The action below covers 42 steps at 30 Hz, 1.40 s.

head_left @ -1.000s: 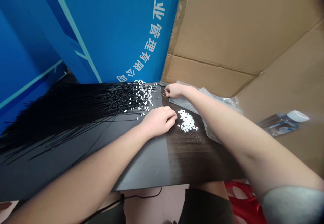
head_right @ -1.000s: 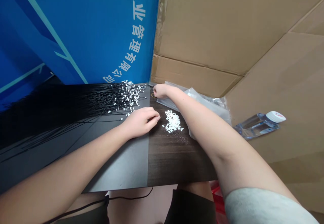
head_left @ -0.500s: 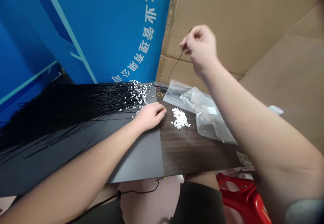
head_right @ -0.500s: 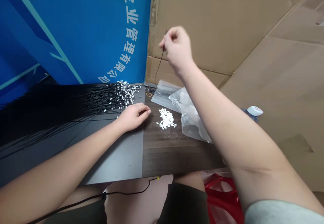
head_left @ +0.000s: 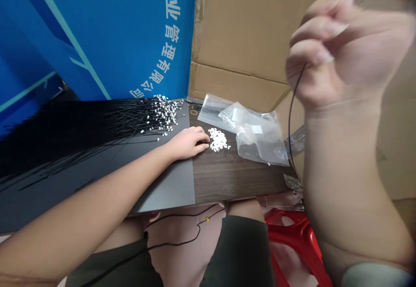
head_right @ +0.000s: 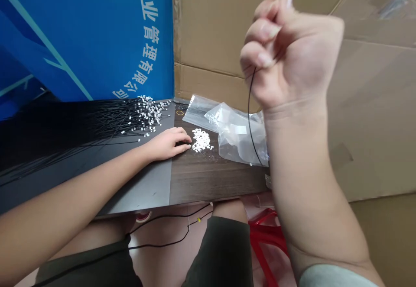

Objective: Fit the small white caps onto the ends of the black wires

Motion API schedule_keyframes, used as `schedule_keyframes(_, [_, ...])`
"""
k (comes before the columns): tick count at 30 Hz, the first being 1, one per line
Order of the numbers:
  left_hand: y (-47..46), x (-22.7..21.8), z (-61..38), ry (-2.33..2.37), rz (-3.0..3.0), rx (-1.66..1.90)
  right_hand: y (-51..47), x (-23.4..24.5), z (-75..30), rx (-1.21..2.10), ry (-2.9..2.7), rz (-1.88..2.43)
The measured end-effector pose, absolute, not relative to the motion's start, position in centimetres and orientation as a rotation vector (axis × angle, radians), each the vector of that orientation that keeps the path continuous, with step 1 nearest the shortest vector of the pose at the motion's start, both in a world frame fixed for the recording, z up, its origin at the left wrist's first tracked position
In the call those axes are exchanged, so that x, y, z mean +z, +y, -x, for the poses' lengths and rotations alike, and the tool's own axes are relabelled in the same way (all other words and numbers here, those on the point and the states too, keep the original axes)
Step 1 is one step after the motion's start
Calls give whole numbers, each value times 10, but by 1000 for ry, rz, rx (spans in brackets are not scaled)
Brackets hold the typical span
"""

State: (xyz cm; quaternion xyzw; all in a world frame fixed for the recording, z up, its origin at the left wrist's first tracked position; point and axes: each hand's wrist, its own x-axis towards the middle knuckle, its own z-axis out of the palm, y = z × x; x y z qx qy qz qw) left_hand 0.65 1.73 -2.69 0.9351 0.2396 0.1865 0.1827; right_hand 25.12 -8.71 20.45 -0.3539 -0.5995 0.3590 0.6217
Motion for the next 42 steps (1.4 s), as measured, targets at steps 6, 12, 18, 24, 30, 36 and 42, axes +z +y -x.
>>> schedule_keyframes(6, [17,-29,-12,618,-2715,540,-83,149,-216,1116,-941,659])
schedule_keyframes(12, [9,-28,-21,723,-2773,459,-79,124,-209,1222,-948,623])
schedule_keyframes(18, [11,-27,-17,787,-2523,589,-67,106,-202,1369,-904,731])
schedule_keyframes(24, [32,-25,-5,893,-1987,1018,-27,61,-178,1522,-869,1074])
schedule_keyframes(30, [37,-18,10,1037,-2085,1326,-4,30,-158,1611,-938,1163])
schedule_keyframes(36, [34,-10,14,977,-2384,1337,-8,17,-159,1727,-879,970])
schedule_keyframes(42, [34,-6,15,901,-2501,1279,-9,14,-166,1732,-865,896])
